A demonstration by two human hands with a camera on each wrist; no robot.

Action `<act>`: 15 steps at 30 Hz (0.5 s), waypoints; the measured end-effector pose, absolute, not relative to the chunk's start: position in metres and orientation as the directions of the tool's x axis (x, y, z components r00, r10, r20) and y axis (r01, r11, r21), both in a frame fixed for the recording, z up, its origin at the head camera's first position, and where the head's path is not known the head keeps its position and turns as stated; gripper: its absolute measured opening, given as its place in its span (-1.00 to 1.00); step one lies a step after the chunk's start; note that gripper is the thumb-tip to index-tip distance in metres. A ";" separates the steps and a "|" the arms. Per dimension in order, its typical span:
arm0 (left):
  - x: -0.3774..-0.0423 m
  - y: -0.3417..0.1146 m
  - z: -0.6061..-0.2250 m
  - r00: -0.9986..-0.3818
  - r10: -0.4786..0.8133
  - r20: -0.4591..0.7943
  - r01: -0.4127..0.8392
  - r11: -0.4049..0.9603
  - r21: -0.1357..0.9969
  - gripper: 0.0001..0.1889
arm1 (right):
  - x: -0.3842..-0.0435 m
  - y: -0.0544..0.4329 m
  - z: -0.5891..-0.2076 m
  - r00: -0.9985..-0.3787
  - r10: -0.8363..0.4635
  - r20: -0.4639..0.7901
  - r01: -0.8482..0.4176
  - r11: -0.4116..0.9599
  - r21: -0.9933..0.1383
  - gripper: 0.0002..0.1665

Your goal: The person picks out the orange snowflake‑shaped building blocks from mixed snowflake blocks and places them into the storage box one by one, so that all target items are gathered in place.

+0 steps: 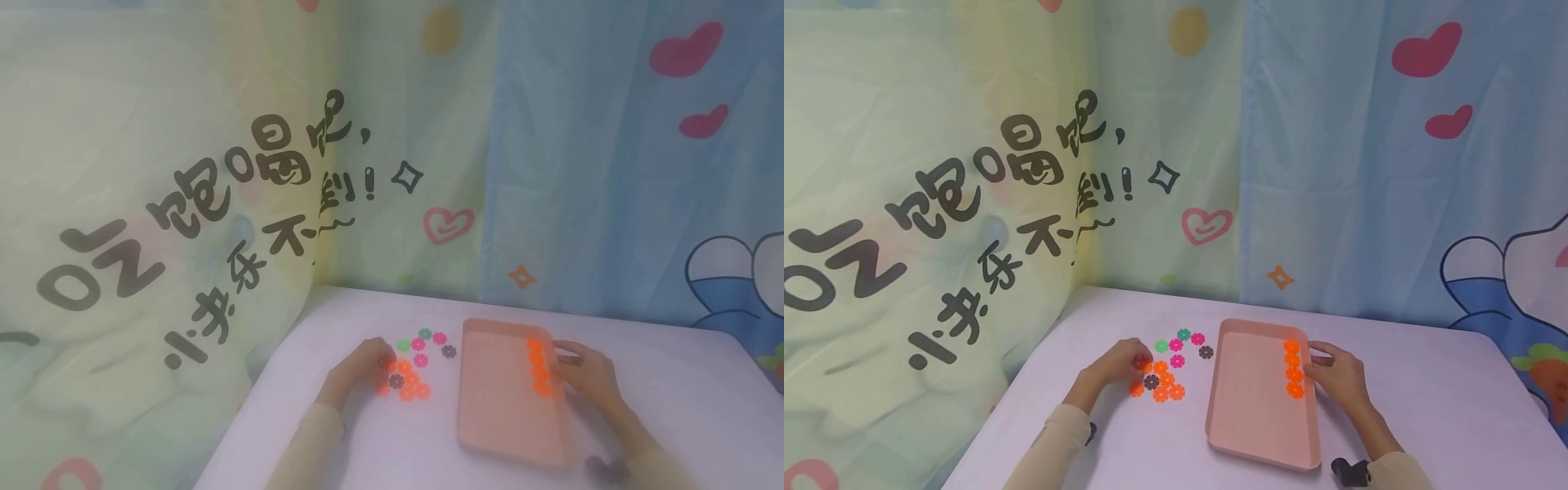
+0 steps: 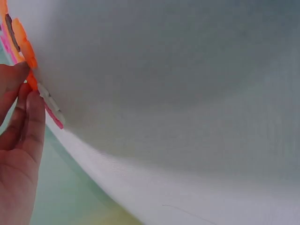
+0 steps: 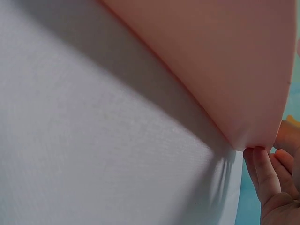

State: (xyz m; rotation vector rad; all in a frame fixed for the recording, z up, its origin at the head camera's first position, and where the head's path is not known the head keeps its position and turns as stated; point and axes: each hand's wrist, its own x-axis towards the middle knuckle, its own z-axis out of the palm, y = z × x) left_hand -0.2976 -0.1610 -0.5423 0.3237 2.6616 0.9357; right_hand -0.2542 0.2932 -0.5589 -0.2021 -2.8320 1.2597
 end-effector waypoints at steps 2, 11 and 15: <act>-0.300 -0.160 -0.542 -0.925 0.327 -0.195 0.150 0.784 0.603 -0.65 | -0.254 0.294 -0.560 -0.992 0.128 -0.014 0.095 0.658 -0.747 -0.23; -0.308 -0.155 -0.547 -0.910 0.383 -0.159 0.265 0.831 0.489 -0.66 | -0.251 0.292 -0.557 -0.991 0.132 -0.035 0.112 0.638 -0.762 -0.21; -0.307 -0.155 -0.545 -0.911 0.385 -0.151 0.277 0.839 0.469 -0.64 | -0.252 0.292 -0.557 -0.991 0.126 -0.036 0.108 0.636 -0.764 -0.23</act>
